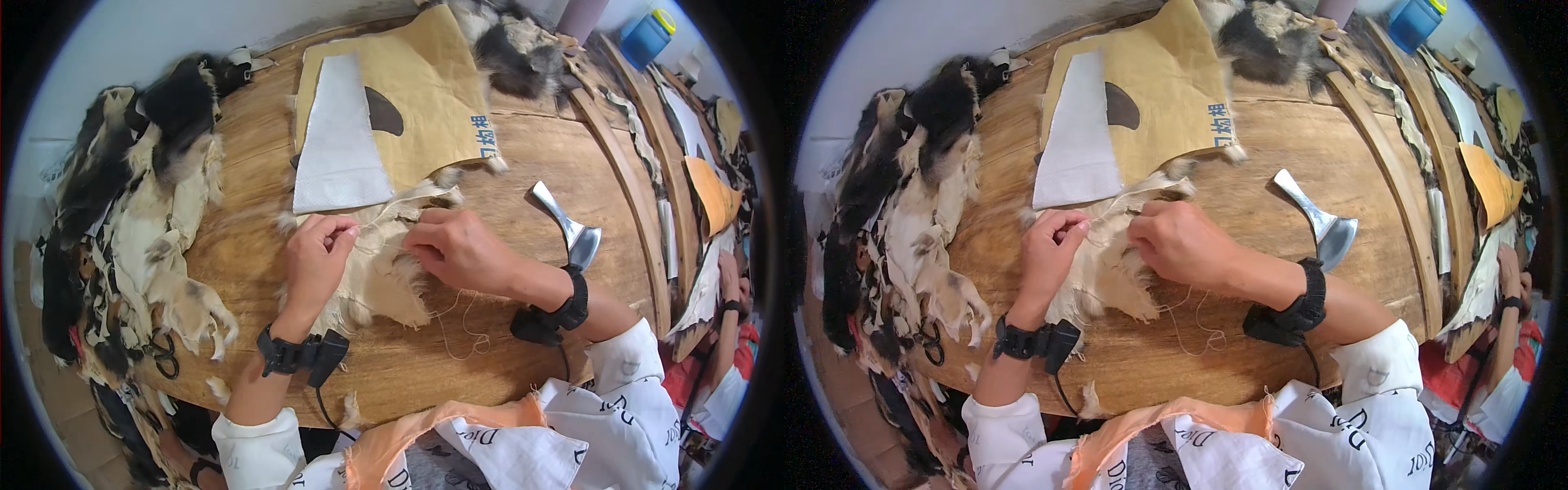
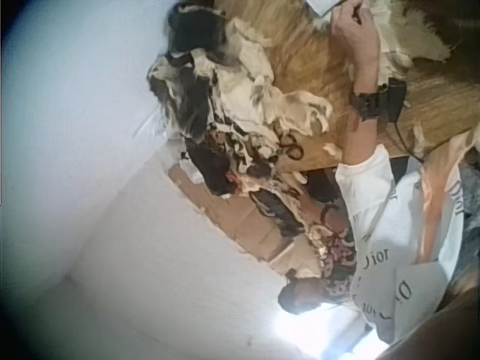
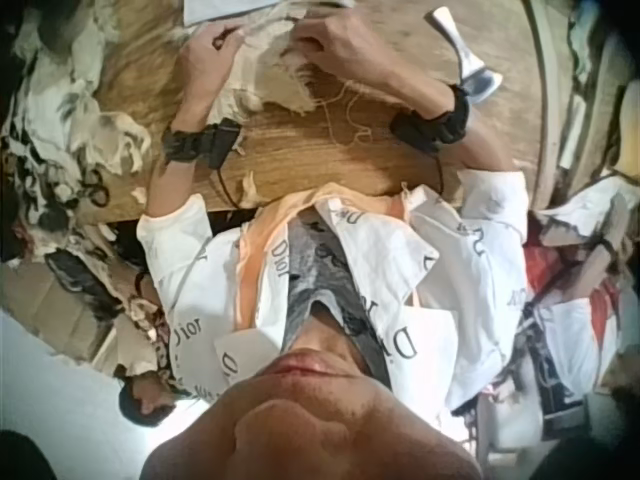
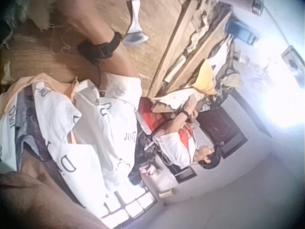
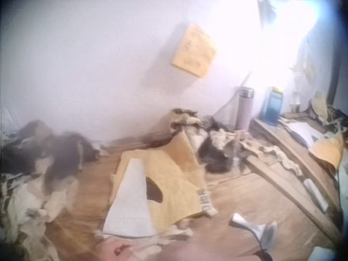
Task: Hand sewing and trimming pieces of leather/fur pelt at a workshop table.
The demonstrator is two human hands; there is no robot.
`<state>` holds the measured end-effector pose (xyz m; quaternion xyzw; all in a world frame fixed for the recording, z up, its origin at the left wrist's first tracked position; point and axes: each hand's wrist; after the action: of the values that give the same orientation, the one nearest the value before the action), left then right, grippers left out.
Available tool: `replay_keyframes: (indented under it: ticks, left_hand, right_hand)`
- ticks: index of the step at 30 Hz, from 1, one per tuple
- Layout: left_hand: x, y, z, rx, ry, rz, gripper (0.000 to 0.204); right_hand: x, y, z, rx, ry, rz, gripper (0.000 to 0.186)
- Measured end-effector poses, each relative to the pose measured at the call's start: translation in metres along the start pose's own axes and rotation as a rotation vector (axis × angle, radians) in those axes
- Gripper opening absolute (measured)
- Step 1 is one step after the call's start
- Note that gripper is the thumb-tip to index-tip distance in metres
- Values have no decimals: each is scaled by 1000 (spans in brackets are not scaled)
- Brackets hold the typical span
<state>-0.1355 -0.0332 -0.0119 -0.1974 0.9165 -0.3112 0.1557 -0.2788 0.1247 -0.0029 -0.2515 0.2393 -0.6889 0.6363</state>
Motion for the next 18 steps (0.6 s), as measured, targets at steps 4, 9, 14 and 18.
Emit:
replay_keyframes:
  ticks: [4,9,14,18]
  left_hand:
    - [6,-1,4,27,17,63,10]
    - [2,-1,13,221,17,6,9]
    - [-1,-3,-2,21,5,39,7]
    - [-28,-11,-11,177,399,133,15]
  right_hand:
    - [-9,-14,-3,-2,-47,69,10]
    - [-7,-53,55,419,-375,449,15]
    - [13,-25,37,377,-368,260,20]
    - [31,4,2,186,-69,38,16]
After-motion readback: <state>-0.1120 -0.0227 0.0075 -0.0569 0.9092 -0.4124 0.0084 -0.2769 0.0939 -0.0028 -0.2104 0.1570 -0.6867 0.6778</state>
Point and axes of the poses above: each hand's wrist, its own x-axis towards the middle knuckle, its own y-axis out of the palm, z = x × y, and after that the axes turned 15 degrees about z, right-handed
